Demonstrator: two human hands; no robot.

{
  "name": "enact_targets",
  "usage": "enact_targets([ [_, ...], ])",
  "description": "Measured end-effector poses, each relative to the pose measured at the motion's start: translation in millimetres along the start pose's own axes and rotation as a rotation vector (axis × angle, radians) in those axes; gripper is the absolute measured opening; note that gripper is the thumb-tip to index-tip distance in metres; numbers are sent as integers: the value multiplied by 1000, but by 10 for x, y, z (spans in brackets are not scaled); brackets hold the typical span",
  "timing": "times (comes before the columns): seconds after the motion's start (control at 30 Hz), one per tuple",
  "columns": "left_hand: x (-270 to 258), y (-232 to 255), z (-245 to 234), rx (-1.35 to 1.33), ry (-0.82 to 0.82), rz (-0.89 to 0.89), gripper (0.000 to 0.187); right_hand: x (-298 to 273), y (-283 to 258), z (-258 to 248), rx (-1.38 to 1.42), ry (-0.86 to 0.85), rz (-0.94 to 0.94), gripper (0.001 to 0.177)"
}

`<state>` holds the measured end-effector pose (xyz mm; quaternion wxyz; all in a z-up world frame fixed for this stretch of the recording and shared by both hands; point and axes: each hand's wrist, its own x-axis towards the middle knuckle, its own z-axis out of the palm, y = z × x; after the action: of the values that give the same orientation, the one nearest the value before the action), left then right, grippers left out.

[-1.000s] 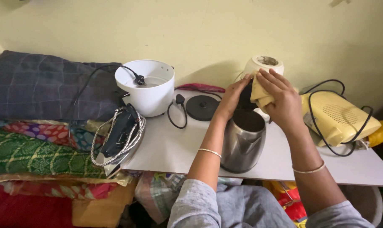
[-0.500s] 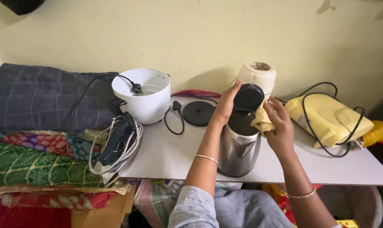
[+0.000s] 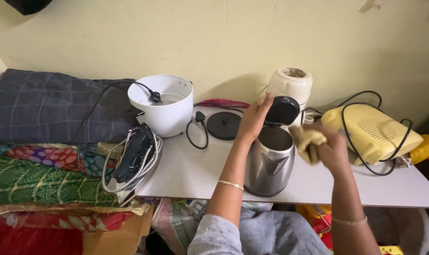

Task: The person wipes the surfaces of a black iron and a stainless steel electric kettle using a yellow cloth. The iron is wiped on its top and sides, then the kettle is wiped on its body and lid. The person opens the kettle lid briefly while wiping.

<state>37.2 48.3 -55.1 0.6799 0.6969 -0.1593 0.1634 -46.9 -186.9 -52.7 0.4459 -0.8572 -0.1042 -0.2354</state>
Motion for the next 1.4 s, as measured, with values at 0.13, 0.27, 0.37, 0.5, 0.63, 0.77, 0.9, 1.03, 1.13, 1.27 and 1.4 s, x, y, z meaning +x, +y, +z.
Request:
enact_targets([
  [0.13, -273, -1, -74, 34, -65, -21, 89, -444, 557, 344, 238, -78, 494, 48],
  [0.27, -481, 194, 41, 216, 3, -174, 84, -727, 806, 838, 638, 213, 323, 36],
  [0.37, -816, 464, 226, -36, 117, 165, 62, -574, 869, 901, 1141, 271, 176, 36],
  [0.5, -1113, 791, 303, -85, 169, 330, 53, -222, 1139, 776, 719, 363, -185, 33],
  [0.63, -1190, 839, 223, -255, 145, 462, 48, -181, 1136, 725, 967, 377, -353, 35],
  [0.77, -1188, 799, 226, -294, 141, 550, 49, -141, 921, 634, 924, 360, -463, 41],
  [0.9, -1190, 817, 244, -261, 126, 722, 50, -110, 523, 524, 811, 363, -562, 55],
  [1.03, -1199, 879, 257, -337, 80, 782, 54, -134, 100, 470, 702, 398, -687, 69],
  [1.13, -1236, 909, 230, -327, 72, 803, 58, -150, -32, 453, 590, 467, -710, 67],
  [1.27, -1311, 930, 205, -345, 80, 810, 64, -179, -140, 448, 615, 446, -813, 80],
  [1.4, -1249, 846, 160, -524, 75, 771, 72, -255, -350, 389, 505, 433, -781, 69],
])
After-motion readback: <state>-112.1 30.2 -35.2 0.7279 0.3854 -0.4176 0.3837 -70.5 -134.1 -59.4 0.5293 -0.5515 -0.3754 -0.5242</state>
